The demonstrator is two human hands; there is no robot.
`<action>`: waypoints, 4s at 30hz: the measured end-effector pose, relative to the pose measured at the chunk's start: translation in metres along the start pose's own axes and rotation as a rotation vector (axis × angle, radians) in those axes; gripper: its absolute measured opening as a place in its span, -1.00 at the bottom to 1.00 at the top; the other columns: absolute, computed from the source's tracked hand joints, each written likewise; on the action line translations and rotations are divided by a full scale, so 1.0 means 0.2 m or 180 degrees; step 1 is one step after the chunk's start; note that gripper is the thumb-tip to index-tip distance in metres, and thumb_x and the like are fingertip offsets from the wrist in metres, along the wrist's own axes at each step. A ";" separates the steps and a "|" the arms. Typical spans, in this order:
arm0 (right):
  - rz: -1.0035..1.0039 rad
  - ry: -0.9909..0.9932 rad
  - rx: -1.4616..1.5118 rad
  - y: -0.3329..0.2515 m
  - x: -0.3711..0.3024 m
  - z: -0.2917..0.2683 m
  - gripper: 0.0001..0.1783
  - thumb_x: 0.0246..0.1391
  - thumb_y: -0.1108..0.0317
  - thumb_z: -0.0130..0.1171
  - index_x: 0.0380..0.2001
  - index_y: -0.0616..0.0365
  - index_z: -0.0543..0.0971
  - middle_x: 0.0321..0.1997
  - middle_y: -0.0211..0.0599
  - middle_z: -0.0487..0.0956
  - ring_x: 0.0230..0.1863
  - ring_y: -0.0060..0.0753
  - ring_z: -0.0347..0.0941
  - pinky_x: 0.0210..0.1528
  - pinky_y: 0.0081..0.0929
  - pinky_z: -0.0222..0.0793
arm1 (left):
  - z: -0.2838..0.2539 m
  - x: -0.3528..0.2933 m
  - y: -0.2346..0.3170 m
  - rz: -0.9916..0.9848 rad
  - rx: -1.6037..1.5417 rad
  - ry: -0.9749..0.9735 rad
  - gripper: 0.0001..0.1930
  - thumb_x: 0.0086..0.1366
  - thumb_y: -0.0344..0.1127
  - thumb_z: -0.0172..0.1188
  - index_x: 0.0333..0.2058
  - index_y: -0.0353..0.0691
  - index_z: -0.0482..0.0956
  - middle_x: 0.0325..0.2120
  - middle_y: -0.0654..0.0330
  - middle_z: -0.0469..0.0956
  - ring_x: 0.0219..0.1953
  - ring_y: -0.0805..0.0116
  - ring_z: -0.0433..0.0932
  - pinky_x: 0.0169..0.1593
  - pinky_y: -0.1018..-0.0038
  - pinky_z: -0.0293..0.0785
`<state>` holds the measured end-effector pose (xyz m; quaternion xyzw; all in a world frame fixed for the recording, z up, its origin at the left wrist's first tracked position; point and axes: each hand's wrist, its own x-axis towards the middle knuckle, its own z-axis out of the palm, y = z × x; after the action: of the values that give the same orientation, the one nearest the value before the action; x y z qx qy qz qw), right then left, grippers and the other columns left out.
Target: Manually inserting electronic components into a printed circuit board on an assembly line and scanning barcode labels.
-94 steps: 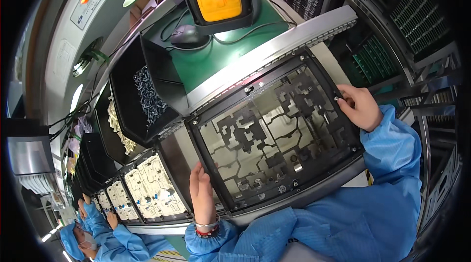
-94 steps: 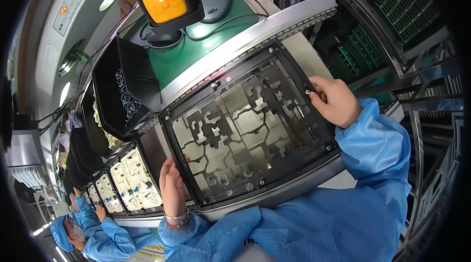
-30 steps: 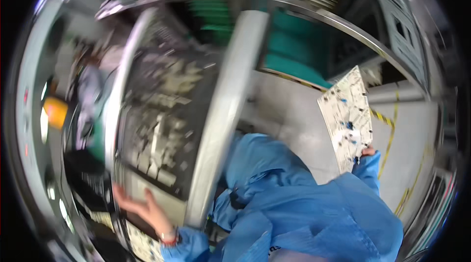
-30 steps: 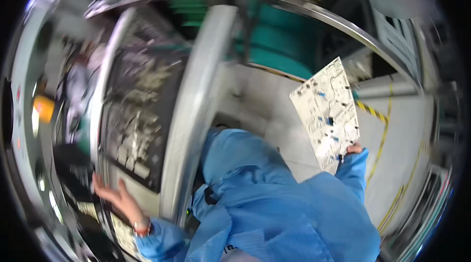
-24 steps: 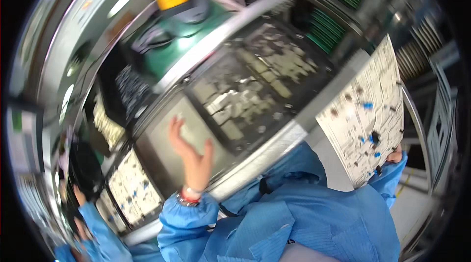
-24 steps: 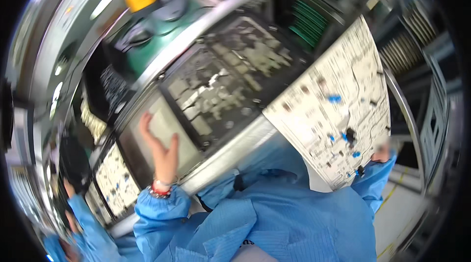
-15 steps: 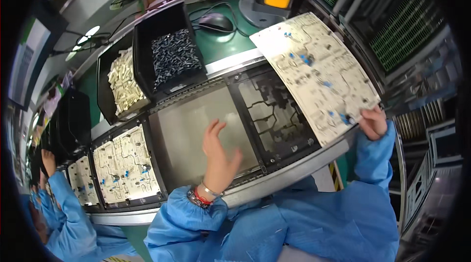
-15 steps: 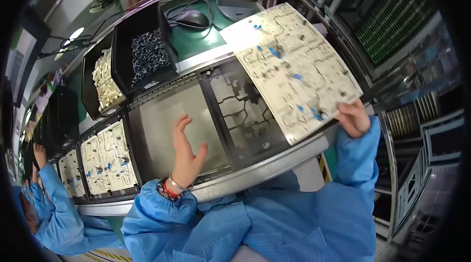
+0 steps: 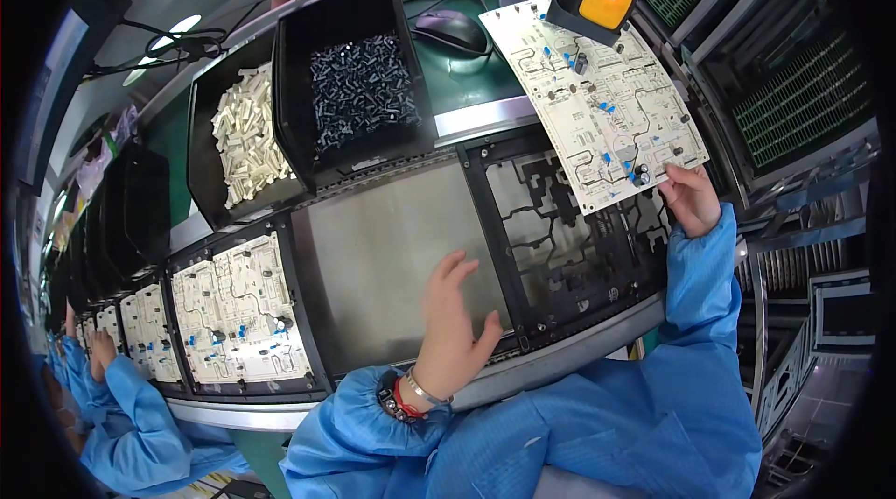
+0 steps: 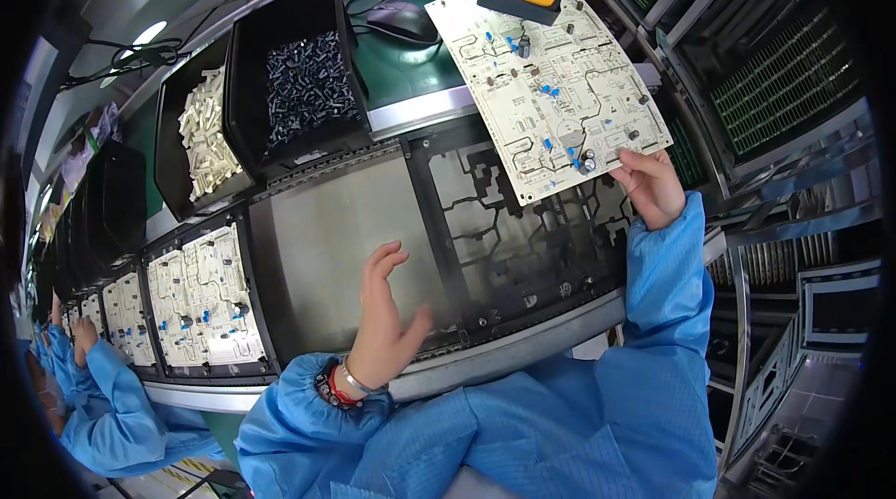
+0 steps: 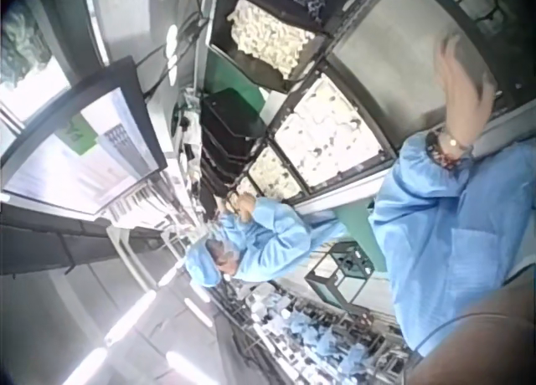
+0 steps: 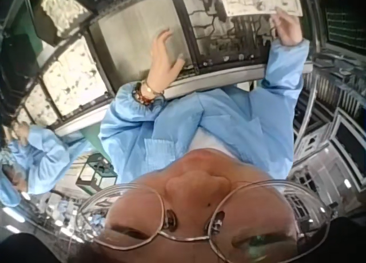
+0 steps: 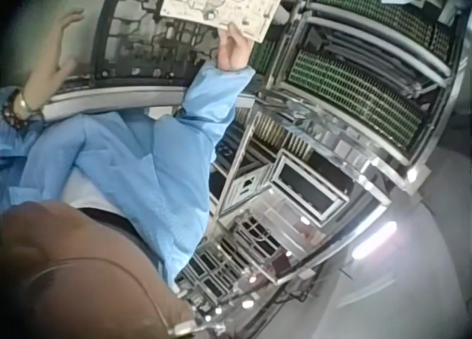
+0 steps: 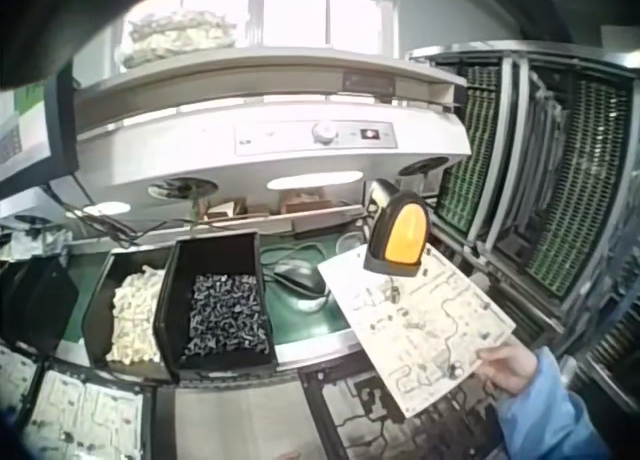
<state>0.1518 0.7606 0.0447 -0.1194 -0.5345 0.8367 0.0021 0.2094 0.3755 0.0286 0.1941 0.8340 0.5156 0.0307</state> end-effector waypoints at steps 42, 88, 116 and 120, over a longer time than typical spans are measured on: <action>0.0509 -0.0634 -0.1201 -0.08 0.08 -0.21 -0.45 0.22 0.35 -0.08 0.22 0.31 0.11 0.08 -0.09 0.44 0.00 -0.39 0.47 0.01 -0.48 0.42 | -0.01 0.01 -0.06 0.0102 -0.0178 0.0239 -0.41 0.02 -0.57 0.06 0.07 -0.27 0.14 0.12 -0.08 0.08 0.18 -0.01 0.12 0.25 0.24 0.00; -0.1704 -0.1721 -0.4146 0.30 -0.39 0.31 -0.81 -0.08 0.51 0.15 -0.31 0.20 0.47 -0.24 -0.18 0.46 -0.17 -0.06 0.39 -0.09 -0.36 0.35 | -0.10 0.12 0.03 0.1018 0.1699 -0.1762 -0.42 -0.08 -0.24 0.33 -0.01 -0.19 0.45 0.13 0.10 0.28 0.18 0.04 0.22 0.17 0.21 0.25; -0.2303 -0.2777 -0.4958 -0.10 -0.06 -0.54 -0.70 -0.45 0.17 0.33 -0.64 0.16 0.56 -0.42 -0.29 0.60 -0.43 -0.18 0.44 -0.32 -0.29 0.28 | -0.01 0.34 -0.04 0.2129 0.2664 -0.2110 -0.67 -0.07 0.03 0.21 -0.64 -0.12 0.48 -0.59 0.31 0.47 -0.47 0.30 0.53 -0.51 0.35 0.40; -0.1792 -0.2899 -0.5188 -0.15 -0.11 -0.24 -0.75 -0.34 0.20 0.35 -0.61 0.14 0.58 -0.42 -0.28 0.61 -0.46 -0.15 0.44 -0.34 -0.33 0.24 | -0.03 0.27 -0.05 0.1905 0.3047 -0.2170 -0.66 -0.06 0.09 0.16 -0.49 -0.04 0.42 -0.49 0.38 0.42 -0.38 0.40 0.48 -0.38 0.42 0.39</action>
<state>0.1795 0.8134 0.0575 0.3826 -0.9081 0.1454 -0.0881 0.1556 0.3865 0.0312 0.5622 0.8248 -0.0163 0.0587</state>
